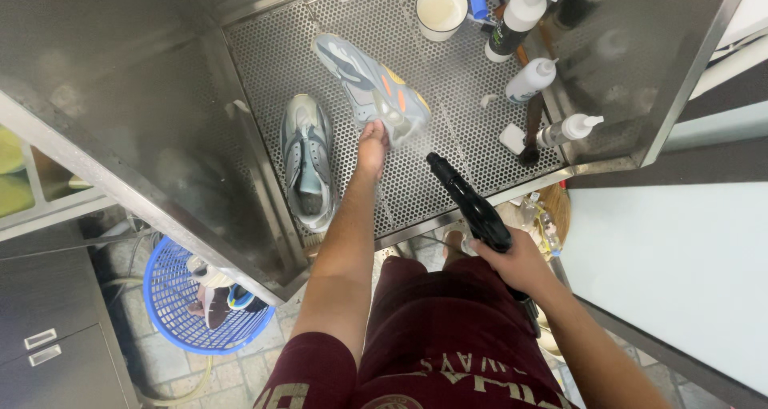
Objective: The person uses a handheld steam gun to clean a pair of grey sneakers with orange accents. They hold one shoe at a time, directing the steam nozzle at the upper, sole, and interior while rotating the shoe to cover different areas. The shoes are placed on a perforated metal work surface.
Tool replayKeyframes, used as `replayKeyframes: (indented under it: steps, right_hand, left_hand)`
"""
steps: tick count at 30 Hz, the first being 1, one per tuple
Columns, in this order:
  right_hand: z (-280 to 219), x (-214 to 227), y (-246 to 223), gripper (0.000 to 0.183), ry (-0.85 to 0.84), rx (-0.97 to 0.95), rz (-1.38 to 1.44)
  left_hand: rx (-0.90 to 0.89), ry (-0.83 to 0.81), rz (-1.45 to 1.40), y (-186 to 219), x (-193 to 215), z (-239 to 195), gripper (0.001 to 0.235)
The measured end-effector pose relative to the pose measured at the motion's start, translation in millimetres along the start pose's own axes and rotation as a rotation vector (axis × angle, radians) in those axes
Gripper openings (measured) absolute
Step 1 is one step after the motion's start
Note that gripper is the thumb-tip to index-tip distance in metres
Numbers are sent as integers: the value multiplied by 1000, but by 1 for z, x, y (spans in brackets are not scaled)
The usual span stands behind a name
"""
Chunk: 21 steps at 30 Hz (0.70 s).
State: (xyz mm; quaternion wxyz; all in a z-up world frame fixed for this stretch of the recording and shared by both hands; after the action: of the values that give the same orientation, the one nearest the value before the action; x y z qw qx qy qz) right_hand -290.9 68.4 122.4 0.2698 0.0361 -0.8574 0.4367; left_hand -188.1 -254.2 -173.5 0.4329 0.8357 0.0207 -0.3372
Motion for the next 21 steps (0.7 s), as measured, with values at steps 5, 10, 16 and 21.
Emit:
replayKeyframes:
  steps: [5,10,16,21]
  right_hand:
    - [3,1,-7,34,3,21,35]
    - [4,2,-16,35,-12,25,27]
    - [6,3,-14,35,-28,-4,15]
    - [8,4,-10,35,-14,0,25]
  left_hand:
    - [9,16,-26,-3,4,2,46]
    - [-3,-30,-42,-1,-1,0,54]
    - [19,52,8,-5,9,1,52]
    - [30,61,48,-4,9,1,49]
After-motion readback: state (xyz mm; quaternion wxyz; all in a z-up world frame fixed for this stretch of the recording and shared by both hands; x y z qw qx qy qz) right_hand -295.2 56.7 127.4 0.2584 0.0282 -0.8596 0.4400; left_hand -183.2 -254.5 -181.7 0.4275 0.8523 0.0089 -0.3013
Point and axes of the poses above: each hand's wrist, its own z-axis towards the middle knuckle, its own x-axis out of the back of the hand, y = z × x, the point moved 9 cm from there along z, towards the middle knuckle, and after that the axes turned 2 degrees about x, right-handed, at the moved point
